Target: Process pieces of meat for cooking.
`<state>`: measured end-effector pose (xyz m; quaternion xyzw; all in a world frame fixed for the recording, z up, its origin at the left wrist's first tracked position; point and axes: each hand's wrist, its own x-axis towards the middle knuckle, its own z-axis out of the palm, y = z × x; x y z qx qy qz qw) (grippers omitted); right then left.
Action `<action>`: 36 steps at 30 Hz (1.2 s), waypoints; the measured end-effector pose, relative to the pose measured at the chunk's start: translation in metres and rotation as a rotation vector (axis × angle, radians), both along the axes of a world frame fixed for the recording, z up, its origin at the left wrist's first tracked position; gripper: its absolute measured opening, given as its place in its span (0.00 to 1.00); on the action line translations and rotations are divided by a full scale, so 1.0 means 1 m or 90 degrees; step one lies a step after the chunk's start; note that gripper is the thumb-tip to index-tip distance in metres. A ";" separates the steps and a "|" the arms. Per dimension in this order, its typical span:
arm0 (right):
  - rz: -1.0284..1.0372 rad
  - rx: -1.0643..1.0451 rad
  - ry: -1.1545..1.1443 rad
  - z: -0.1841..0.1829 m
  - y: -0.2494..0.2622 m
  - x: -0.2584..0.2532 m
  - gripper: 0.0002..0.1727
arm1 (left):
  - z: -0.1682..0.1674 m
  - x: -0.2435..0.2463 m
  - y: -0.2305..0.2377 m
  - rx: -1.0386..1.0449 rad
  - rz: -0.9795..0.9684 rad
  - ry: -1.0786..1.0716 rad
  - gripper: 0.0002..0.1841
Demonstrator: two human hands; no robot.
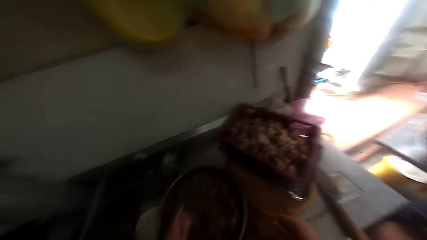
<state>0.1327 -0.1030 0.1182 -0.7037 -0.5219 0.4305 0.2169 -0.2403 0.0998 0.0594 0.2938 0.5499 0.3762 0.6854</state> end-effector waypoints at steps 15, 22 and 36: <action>0.216 0.135 -0.053 0.051 0.073 -0.075 0.28 | 0.073 0.083 -0.061 0.233 -0.259 -0.259 0.29; 0.043 0.150 0.144 0.025 0.069 -0.046 0.24 | 0.076 0.094 -0.066 0.405 -0.279 0.067 0.30; -0.273 0.155 0.039 0.086 0.135 0.058 0.32 | 0.017 0.047 0.027 0.308 -0.448 0.483 0.26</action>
